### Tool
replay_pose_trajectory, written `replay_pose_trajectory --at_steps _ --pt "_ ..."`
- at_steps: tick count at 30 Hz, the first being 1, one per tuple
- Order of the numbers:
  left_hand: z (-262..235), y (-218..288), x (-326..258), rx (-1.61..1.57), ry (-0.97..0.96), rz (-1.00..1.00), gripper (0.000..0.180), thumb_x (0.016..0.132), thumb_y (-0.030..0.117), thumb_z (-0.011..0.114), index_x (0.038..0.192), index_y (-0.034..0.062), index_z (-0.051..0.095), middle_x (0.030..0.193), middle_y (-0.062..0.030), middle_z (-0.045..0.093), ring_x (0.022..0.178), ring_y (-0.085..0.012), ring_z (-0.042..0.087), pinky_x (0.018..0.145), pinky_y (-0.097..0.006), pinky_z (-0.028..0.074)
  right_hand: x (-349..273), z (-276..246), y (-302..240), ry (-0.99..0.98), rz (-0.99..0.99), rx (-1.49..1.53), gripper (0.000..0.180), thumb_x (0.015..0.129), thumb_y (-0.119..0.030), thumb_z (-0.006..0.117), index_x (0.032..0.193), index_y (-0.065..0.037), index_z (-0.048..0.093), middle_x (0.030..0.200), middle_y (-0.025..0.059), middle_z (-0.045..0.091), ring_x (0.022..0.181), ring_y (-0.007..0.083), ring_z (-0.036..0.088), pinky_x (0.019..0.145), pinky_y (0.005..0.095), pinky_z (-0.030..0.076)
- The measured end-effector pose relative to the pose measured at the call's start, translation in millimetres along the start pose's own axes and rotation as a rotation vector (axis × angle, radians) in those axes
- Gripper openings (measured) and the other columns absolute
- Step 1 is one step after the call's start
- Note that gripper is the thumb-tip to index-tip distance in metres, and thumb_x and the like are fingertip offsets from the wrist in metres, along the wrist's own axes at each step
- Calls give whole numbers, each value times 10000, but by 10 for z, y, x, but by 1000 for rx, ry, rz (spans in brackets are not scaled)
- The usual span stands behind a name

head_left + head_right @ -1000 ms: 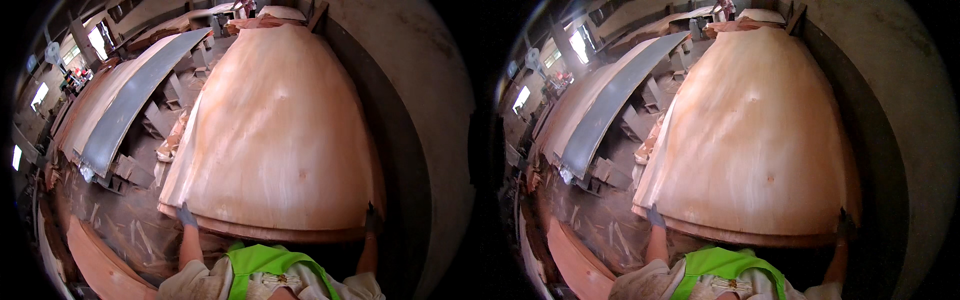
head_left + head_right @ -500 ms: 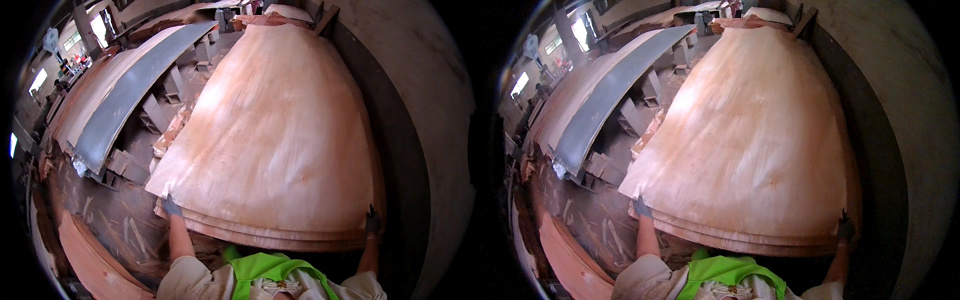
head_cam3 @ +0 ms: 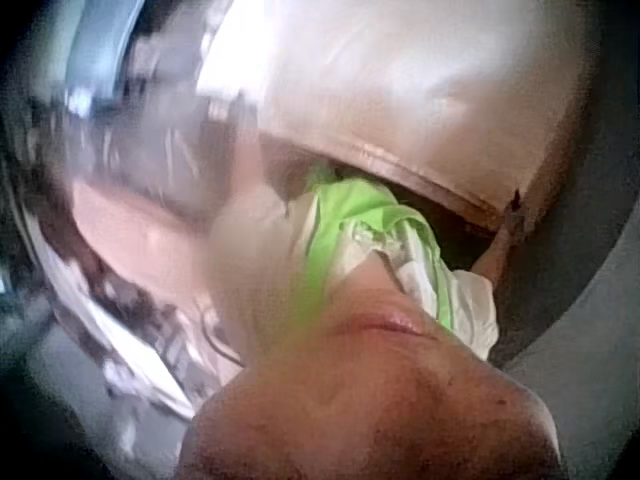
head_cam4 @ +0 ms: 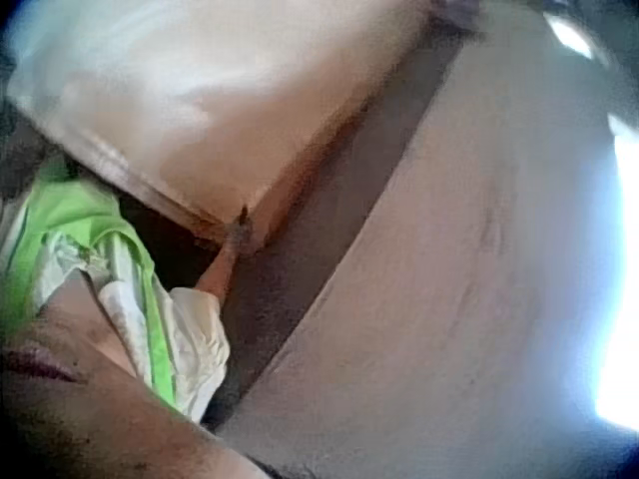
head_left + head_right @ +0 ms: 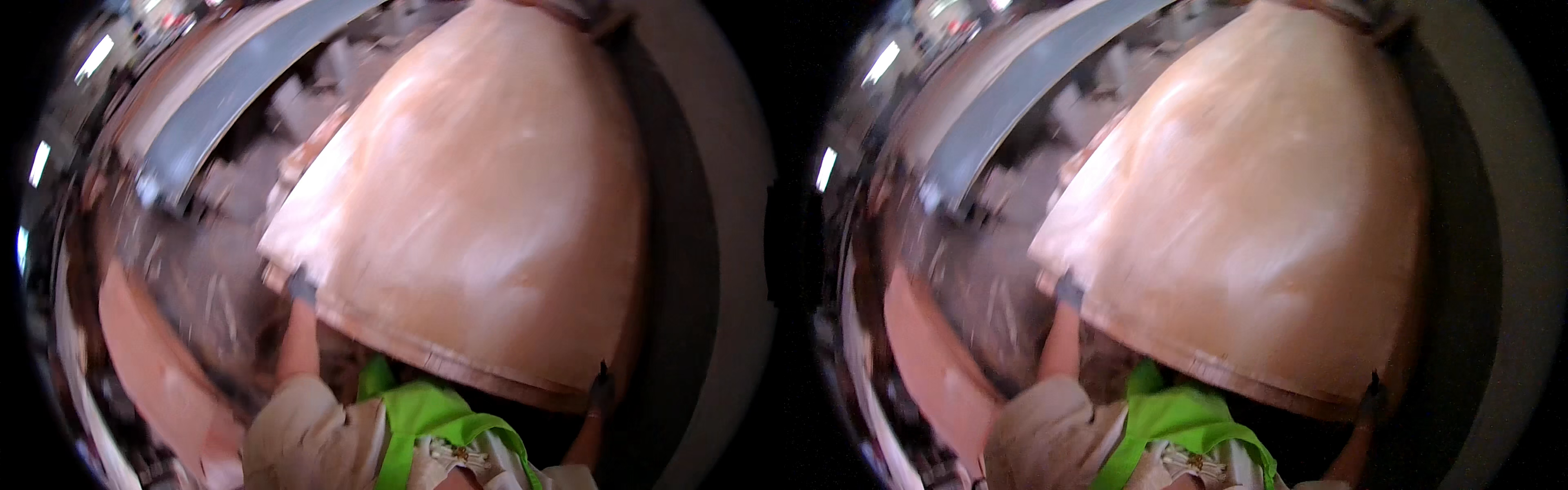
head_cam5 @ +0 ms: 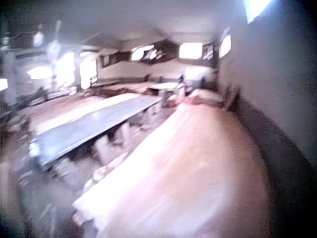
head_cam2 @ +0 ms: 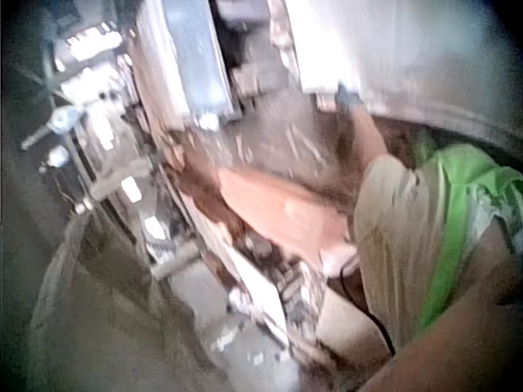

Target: The person processes large sheets of wood veneer by hand and using a tool. They lift a sheet from a stack, place it on a metal work surface, use a tool to trim or apply material to the edges, and then move the processed sheet onto another stack.

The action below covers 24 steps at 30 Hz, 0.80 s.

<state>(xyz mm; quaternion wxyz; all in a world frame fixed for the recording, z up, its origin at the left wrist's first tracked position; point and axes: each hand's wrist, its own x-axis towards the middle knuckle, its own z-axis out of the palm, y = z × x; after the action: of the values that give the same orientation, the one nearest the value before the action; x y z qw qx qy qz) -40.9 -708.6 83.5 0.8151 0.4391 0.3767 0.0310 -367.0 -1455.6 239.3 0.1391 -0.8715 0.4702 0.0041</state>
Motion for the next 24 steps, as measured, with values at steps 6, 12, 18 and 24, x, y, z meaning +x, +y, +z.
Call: replay_pose_trajectory --at_steps 6,12,18,24 --pt "-218 -283 151 67 152 35 236 814 303 614 925 95 613 805 -51 589 667 -174 553 587 -334 472 465 439 759 -365 -187 -221 498 950 -261 297 1384 -28 224 1401 141 296 1264 258 319 1036 338 252" --pt "-28 -151 19 25 215 -28 213 818 272 611 941 100 588 838 -43 603 688 -184 581 589 -338 501 662 871 1271 -408 -204 -461 504 957 -292 309 1357 11 266 1392 153 318 1251 271 342 1024 339 260" --pt "-214 -163 220 -31 267 -152 120 838 215 553 847 101 588 807 -51 609 685 -196 591 569 -337 511 660 854 1196 -411 -54 -422 562 940 -342 337 1370 6 239 1427 135 259 1310 245 263 1082 313 195" --pt "-163 -206 228 -6 263 -164 172 848 258 517 862 103 591 825 -46 622 717 -205 592 601 -342 515 513 726 1220 -298 -148 -162 480 917 -344 374 1312 -72 391 1326 182 405 1188 339 405 985 373 312"
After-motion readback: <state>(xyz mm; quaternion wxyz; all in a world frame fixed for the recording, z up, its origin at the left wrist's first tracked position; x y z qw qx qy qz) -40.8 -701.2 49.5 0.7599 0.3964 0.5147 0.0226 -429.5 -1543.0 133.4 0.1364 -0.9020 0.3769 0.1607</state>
